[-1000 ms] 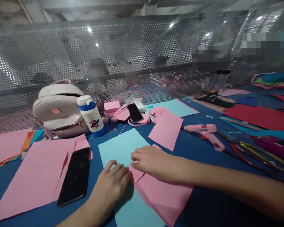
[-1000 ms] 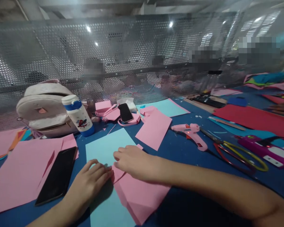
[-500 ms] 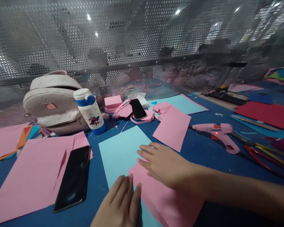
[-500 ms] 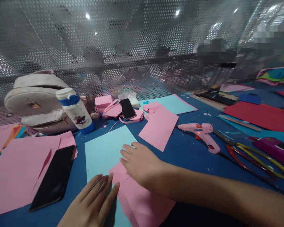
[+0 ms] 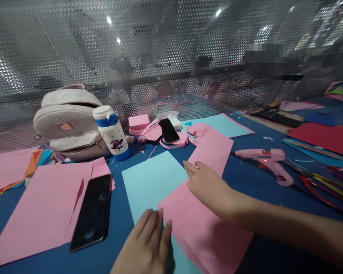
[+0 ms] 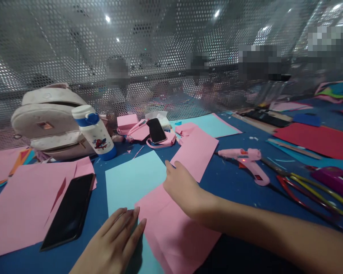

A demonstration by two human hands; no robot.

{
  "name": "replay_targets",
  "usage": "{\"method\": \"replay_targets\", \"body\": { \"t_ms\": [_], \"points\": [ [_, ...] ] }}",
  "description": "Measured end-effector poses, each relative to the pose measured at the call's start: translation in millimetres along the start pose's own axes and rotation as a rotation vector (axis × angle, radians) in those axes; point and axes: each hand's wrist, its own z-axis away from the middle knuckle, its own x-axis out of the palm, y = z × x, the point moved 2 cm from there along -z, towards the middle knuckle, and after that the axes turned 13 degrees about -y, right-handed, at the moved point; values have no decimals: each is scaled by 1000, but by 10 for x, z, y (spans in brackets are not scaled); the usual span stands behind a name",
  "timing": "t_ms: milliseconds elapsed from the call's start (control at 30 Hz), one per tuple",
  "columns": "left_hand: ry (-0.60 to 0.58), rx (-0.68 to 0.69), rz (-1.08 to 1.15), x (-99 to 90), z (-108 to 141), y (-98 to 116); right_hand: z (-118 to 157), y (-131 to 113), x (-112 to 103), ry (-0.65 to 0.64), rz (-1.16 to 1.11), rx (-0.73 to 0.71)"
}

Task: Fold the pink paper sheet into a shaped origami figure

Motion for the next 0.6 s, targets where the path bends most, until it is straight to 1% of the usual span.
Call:
{"method": "replay_targets", "body": {
  "t_ms": [67,167,233,300,367,467,533,600],
  "points": [
    [2,9,3,-30,-24,-25,-18,-10,7,8,-15,-2],
    [40,11,49,-91,-73,-84,-37,-39,-12,16,-47,-19],
    [48,3,137,-133,-104,-124,-40,-58,-43,11,-41,-25],
    [25,-14,237,-169,-129,-148,-30,-49,-99,4,-42,-20],
    [-19,-51,293,-192,-152,-148,3,0,-184,-16,-81,-30],
    [-89,-98,358,-181,-197,-145,93,125,-353,-95,-175,-76],
    [-132,-124,445,-134,-237,-188,172,206,-487,-129,-215,-68],
    [-159,-168,530,-65,-274,-280,257,244,-636,-122,-252,-104]
  ]
}}
